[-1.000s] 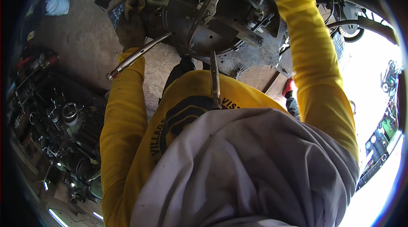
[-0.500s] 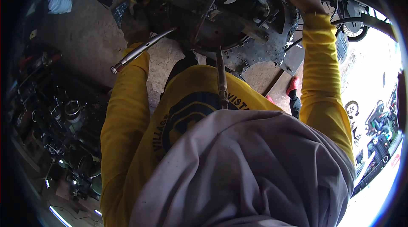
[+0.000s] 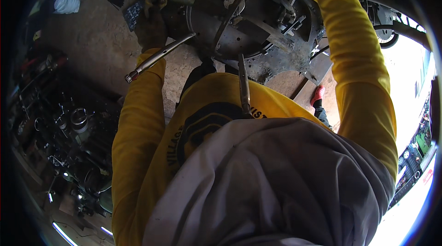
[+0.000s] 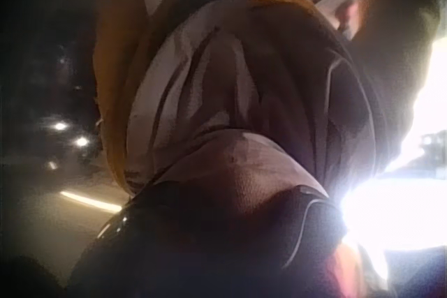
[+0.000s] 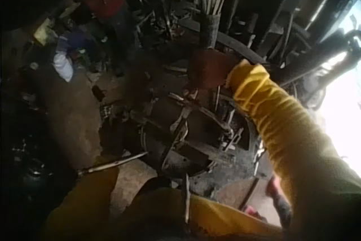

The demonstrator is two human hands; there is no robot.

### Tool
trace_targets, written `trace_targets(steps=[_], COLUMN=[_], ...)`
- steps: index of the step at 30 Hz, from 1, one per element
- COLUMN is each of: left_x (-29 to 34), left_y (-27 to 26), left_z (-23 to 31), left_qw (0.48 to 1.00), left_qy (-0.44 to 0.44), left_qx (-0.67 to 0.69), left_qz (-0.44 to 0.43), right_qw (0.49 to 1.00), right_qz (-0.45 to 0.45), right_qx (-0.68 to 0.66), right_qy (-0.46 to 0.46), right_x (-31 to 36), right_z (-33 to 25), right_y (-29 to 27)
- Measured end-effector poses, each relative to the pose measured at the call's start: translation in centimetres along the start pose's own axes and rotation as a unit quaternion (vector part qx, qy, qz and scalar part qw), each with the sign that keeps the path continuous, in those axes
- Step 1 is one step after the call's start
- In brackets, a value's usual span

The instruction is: The person assembles a circular metal frame using a wrench, hammer, and locking pliers, tightening bolts and adjusting the components by hand and with tools while working at a table.

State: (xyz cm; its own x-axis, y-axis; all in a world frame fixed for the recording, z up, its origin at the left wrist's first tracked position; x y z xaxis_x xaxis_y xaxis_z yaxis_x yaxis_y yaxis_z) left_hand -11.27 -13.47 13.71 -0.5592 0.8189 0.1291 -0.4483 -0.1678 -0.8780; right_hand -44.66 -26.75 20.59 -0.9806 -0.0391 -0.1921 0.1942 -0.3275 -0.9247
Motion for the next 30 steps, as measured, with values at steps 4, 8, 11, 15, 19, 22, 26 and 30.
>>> trace_targets(steps=[4, 8, 11, 15, 19, 22, 26, 30], left_x=[0.3, 0.2, 0.5, -0.2, 0.2, -0.4, -0.5, 0.0], left_y=[-0.4, -0.4, -0.5, -0.1, 0.0, 0.4, 0.4, -0.2], left_z=[-0.3, 0.6, 0.2, -1.0, -0.3, -1.3, -0.9, -0.5], left_qw=[0.993, 0.999, 1.0, 1.0, 1.0, 0.998, 0.993, 0.998], left_qy=[0.106, 0.008, -0.01, 0.009, 0.012, 0.047, 0.104, 0.041], left_qx=[0.021, 0.032, 0.015, -0.008, 0.0, 0.015, -0.002, 0.019], left_qz=[0.043, 0.006, 0.001, 0.026, 0.02, 0.048, 0.049, 0.035], right_qw=[0.907, 0.975, 0.978, 0.809, 0.873, 0.839, 0.768, 0.852], right_qz=[-0.221, -0.119, -0.083, -0.133, -0.026, -0.096, 0.007, -0.09], right_qx=[-0.245, -0.087, -0.031, -0.261, -0.201, -0.198, -0.279, -0.208], right_qy=[0.261, 0.166, 0.19, 0.509, 0.444, 0.497, 0.576, 0.472], right_x=[-3.7, 0.0, 5.0, 7.3, 6.8, 9.0, 5.8, 3.3], right_z=[1.0, -0.6, -5.6, -11.8, -13.5, -11.0, -6.6, -3.7], right_y=[-0.2, 2.1, 1.6, -3.9, -5.3, -3.6, -7.6, -6.6])
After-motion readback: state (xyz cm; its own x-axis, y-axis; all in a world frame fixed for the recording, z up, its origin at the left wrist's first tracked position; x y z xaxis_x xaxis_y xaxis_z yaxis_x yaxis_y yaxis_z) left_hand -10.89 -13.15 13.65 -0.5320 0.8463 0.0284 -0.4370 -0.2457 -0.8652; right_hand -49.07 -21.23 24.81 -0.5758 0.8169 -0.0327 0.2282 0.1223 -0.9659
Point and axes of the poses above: each hand's wrist, its own x-axis away from the middle knuckle, its own y-axis out of the palm, z = x × y, the point moved 4 cm from there along -x, towards the middle knuckle, and after that the axes turned 8 degrees about -y, right-handed, at the moved point
